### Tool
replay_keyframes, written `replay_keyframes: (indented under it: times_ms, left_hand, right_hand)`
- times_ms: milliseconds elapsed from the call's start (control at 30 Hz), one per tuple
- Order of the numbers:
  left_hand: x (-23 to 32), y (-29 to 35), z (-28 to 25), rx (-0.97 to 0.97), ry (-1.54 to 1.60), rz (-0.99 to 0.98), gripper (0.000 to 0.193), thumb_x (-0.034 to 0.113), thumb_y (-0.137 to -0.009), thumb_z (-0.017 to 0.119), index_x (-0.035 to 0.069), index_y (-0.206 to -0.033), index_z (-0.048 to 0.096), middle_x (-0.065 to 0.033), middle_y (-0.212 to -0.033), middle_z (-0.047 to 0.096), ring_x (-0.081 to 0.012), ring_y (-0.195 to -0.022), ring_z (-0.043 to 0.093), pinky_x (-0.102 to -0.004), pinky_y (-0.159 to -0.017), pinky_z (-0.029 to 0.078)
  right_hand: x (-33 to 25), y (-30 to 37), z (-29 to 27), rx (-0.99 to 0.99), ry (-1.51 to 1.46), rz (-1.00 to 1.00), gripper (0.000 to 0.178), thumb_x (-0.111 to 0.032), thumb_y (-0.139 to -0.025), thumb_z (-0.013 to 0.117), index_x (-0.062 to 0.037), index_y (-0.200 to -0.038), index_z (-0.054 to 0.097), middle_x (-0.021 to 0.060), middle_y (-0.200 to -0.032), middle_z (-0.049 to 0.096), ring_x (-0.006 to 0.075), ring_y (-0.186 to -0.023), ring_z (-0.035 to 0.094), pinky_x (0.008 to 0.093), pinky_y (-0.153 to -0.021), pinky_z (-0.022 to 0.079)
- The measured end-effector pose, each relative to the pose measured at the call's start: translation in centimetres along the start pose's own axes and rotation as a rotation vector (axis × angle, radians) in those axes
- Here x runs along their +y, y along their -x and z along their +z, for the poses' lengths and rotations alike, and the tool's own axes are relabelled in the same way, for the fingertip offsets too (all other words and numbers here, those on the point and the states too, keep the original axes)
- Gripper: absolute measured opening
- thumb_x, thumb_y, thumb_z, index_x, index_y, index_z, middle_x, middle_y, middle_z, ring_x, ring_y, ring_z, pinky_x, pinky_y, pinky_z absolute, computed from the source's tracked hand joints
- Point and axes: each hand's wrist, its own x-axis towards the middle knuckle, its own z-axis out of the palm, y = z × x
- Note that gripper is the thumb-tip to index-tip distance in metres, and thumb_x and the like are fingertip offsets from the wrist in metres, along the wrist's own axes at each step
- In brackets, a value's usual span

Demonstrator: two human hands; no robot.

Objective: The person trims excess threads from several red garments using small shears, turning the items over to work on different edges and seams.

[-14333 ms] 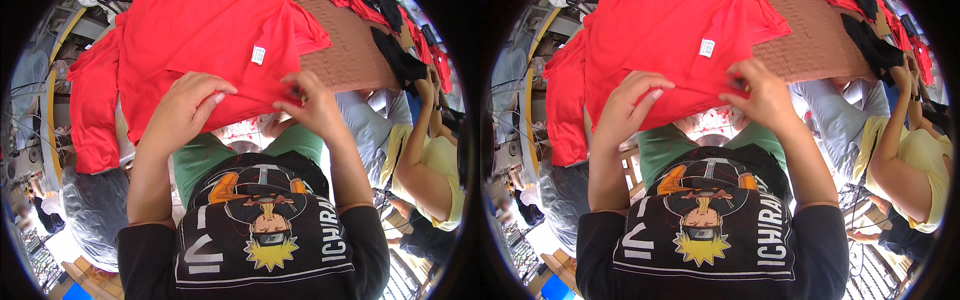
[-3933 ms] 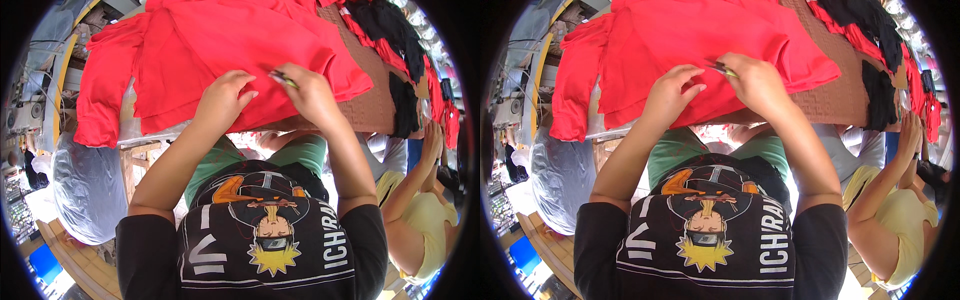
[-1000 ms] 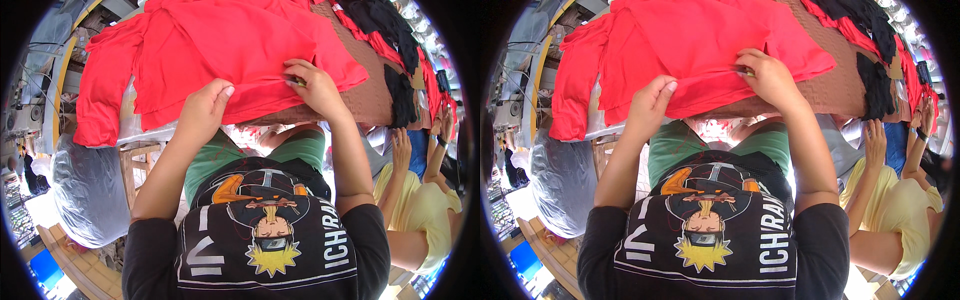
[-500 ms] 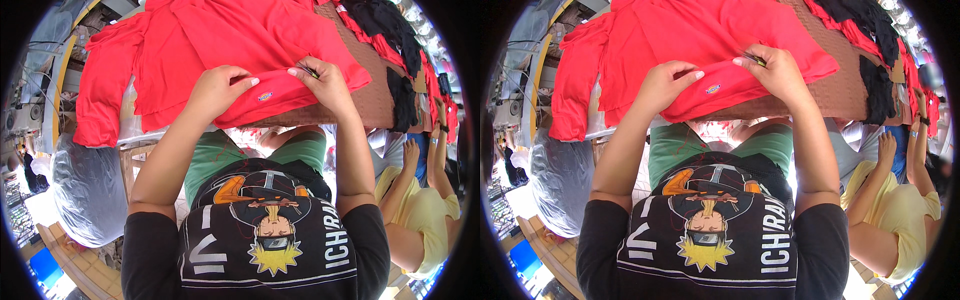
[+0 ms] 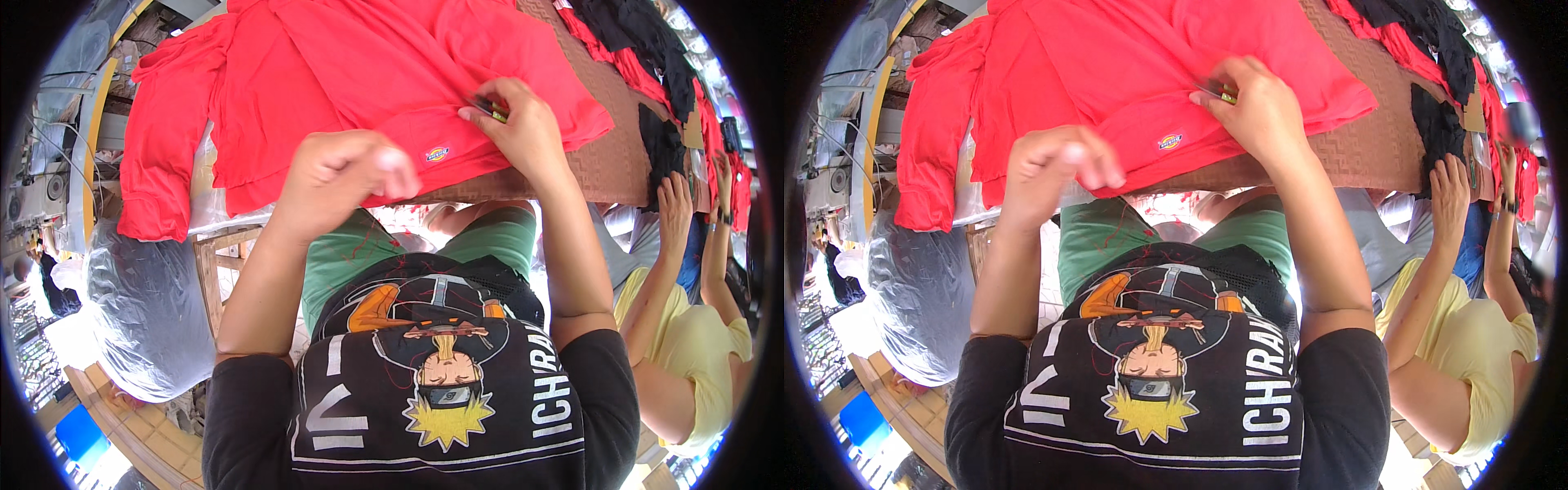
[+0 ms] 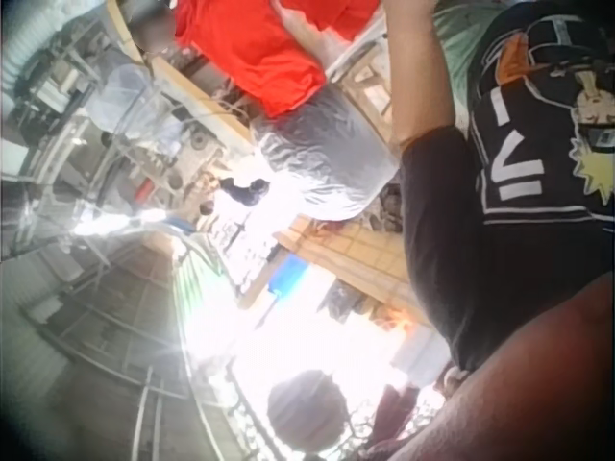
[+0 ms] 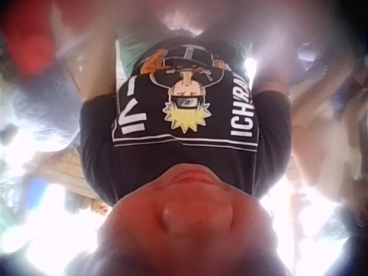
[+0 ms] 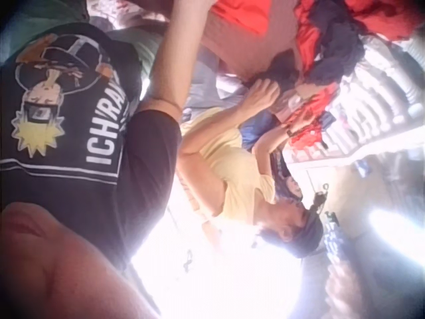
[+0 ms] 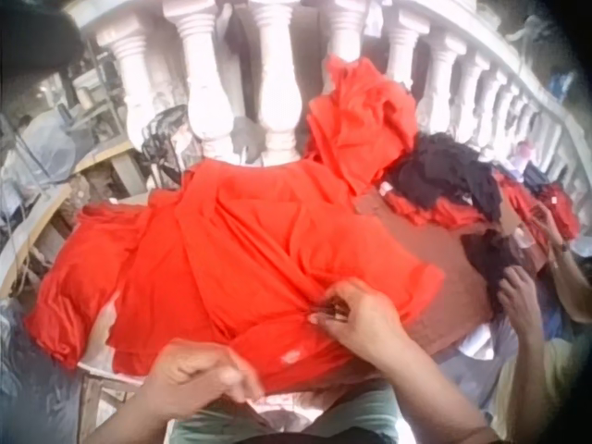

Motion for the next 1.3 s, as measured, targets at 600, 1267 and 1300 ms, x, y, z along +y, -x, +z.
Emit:
replay_keyframes:
  times_ms: [600,1267,1300]
  left_hand:
    - [-4.6,-1.9,1.0,0.177,-1.102,-0.124,0.01,0.011,-0.088,0.061,0.004,-0.094,0.06,-0.0098,-0.099,0.063,-0.0302,-0.09,0.062,-0.0378,-0.076,0.05]
    - [-0.6,-0.3,2.6,0.182,-0.411,-0.411,0.022,0.018,-0.091,0.064,0.0,-0.102,0.06,-0.009,-0.094,0.065,-0.0144,-0.08,0.064,-0.0241,-0.07,0.049]
    - [-2.5,-0.3,2.8,0.304,-0.516,-0.301,0.025,0.019,-0.089,0.067,0.001,-0.104,0.059,-0.0093,-0.096,0.065,-0.015,-0.081,0.064,-0.0254,-0.07,0.049]
  right_hand:
    - [-1.0,2.8,1.9,-0.319,-0.369,-0.149,0.017,-0.017,-0.084,0.069,-0.0057,-0.095,0.063,0.0113,-0.093,0.064,0.0294,-0.086,0.065,0.0376,-0.073,0.051]
    - [-0.7,2.1,2.3,-0.204,-0.227,-0.257,0.024,-0.005,-0.074,0.072,-0.0052,-0.097,0.065,0.0102,-0.091,0.063,0.0265,-0.079,0.064,0.0359,-0.067,0.05]
    - [-0.6,1.7,2.7,-0.164,-0.254,-0.254,0.023,-0.006,-0.074,0.071,-0.0059,-0.096,0.066,0.011,-0.089,0.063,0.0284,-0.078,0.065,0.0381,-0.066,0.05]
